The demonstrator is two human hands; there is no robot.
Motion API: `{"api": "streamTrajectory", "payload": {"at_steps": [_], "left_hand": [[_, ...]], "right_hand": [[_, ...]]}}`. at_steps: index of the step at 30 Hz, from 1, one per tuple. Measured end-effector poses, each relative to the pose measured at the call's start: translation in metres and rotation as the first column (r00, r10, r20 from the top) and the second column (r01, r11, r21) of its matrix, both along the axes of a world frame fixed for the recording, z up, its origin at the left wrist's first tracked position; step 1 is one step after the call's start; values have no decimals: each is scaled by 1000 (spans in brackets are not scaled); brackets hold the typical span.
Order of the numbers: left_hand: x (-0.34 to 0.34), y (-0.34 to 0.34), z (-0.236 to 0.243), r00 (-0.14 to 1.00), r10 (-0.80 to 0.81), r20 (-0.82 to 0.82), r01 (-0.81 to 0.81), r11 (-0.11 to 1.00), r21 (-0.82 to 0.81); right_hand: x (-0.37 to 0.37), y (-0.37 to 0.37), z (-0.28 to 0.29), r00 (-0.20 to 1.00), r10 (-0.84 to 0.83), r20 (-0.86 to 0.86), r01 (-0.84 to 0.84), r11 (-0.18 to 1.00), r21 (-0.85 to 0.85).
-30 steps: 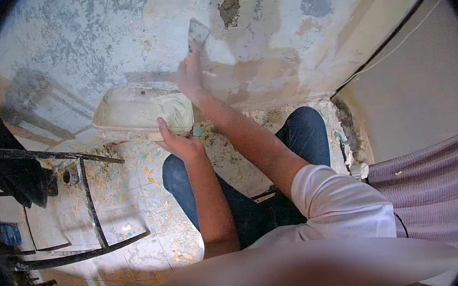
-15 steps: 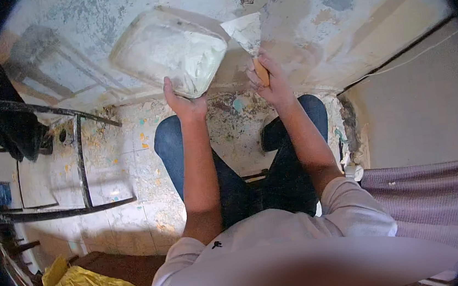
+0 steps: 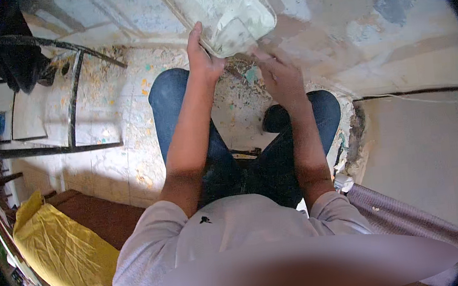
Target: The person fills holes in a damaged wall by applying putty from a plastic container with a putty knife.
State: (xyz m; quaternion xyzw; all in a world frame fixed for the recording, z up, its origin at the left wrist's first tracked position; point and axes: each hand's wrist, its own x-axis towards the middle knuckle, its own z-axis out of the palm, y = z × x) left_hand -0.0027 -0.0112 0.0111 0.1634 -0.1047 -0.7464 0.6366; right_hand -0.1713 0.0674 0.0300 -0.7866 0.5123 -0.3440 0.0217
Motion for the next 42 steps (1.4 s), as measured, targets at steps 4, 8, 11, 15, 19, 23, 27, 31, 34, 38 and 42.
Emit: {"api": "streamTrajectory", "payload": {"at_steps": [4, 8, 11, 15, 19, 23, 27, 31, 34, 38, 42], "left_hand": [[18, -6, -5, 998, 37, -45, -39, 999, -38], [24, -7, -6, 996, 76, -42, -76, 997, 4], [19, -11, -10, 997, 52, -62, -53, 999, -13], [22, -8, -14, 998, 31, -53, -31, 999, -13], [21, -3, -11, 997, -44, -70, 42, 999, -22], [21, 1, -3, 985, -65, -159, 55, 996, -66], [24, -2, -4, 997, -5, -83, 5, 1000, -1], [20, 1, -11, 1000, -13, 27, 16, 994, -106], [19, 5, -9, 997, -24, 73, 33, 992, -119], [16, 1, -13, 998, -65, -7, 64, 986, -154], [13, -7, -22, 998, -47, -41, 38, 978, -205]], "right_hand": [[14, 12, 1, 985, -80, -155, 109, 975, 193], [-1, 33, 6, 990, -41, -135, 73, 967, 246], [-27, 41, -2, 991, -43, -125, 70, 973, 219], [-38, 37, 11, 726, -35, 686, -243, 921, 304], [-26, 21, 10, 187, -321, 928, -456, 808, 372], [-27, 35, -16, 111, -385, 916, -417, 819, 395], [-50, 53, -9, 262, -377, 888, -260, 859, 441], [-61, 31, 52, 822, -330, 464, 178, 923, 342], [-53, 9, 86, 962, -265, 61, 259, 962, 88], [-48, 2, 97, 962, -185, -200, 195, 980, 29], [-51, -3, 98, 918, -102, -384, 91, 995, -45]]}}
